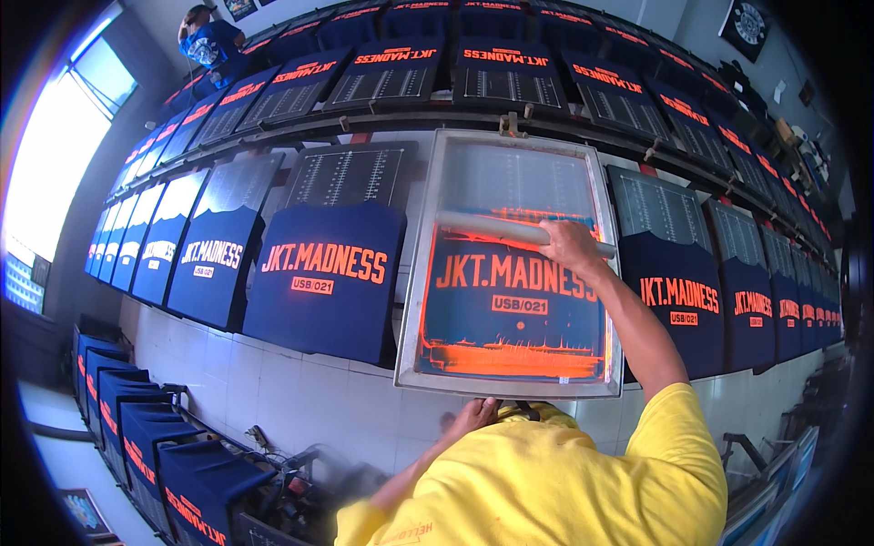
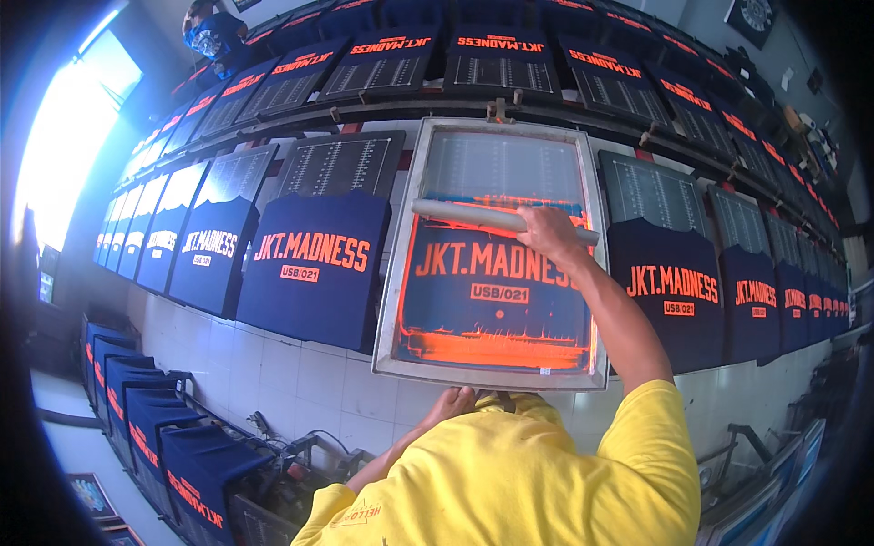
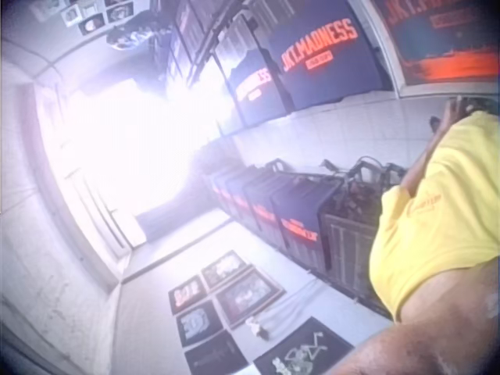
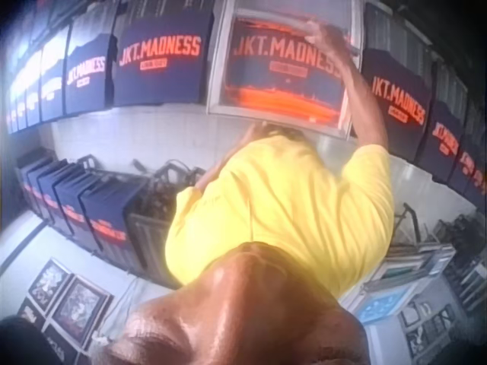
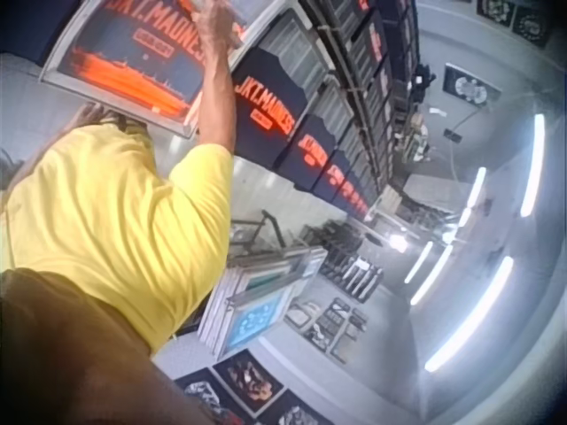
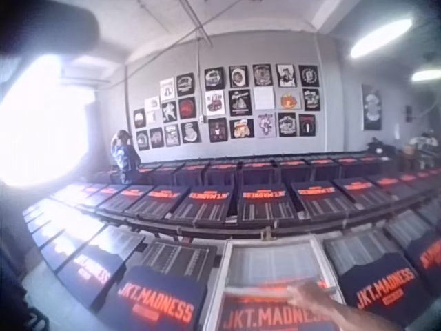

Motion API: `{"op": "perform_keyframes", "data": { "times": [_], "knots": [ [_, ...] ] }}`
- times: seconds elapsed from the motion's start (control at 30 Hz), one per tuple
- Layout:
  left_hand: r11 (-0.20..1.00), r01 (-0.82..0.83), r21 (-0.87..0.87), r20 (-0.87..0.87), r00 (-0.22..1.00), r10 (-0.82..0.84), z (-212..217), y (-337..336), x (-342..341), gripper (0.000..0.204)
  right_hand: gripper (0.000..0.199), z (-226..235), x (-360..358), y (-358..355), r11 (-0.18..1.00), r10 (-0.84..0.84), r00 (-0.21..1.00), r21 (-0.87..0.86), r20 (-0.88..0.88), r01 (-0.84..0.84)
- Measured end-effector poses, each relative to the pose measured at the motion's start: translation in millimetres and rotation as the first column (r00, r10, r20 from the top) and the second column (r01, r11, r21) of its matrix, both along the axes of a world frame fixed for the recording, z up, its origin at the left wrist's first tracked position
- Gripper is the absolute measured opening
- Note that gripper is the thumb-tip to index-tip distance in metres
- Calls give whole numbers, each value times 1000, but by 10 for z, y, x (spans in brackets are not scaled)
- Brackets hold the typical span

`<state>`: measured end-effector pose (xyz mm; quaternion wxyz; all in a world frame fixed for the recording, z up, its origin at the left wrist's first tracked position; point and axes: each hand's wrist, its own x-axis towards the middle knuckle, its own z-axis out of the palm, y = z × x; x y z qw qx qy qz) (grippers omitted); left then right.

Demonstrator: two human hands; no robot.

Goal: The person performs screen printing by lowering a screen onto a shirt, spreading orange ink with a squeegee, and then raising the screen to reveal the printed design.

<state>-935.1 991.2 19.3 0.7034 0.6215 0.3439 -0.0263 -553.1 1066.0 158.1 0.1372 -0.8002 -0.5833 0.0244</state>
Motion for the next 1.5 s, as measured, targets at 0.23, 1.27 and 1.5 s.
{"op": "perform_keyframes", "data": {
  "times": [0.23,1.27,1.5],
  "knots": [
    [999,-25,-33,67,997,27,104,-18,17,55,30,-59,25,181,999,-11,999,43,40,9],
    [997,-22,-72,91,995,28,100,48,-23,52,29,-149,88,-466,992,51,991,107,126,-64],
    [999,-24,45,16,1000,23,-70,-1,-60,51,30,-106,128,-252,999,-36,997,0,70,36]
  ]
}}
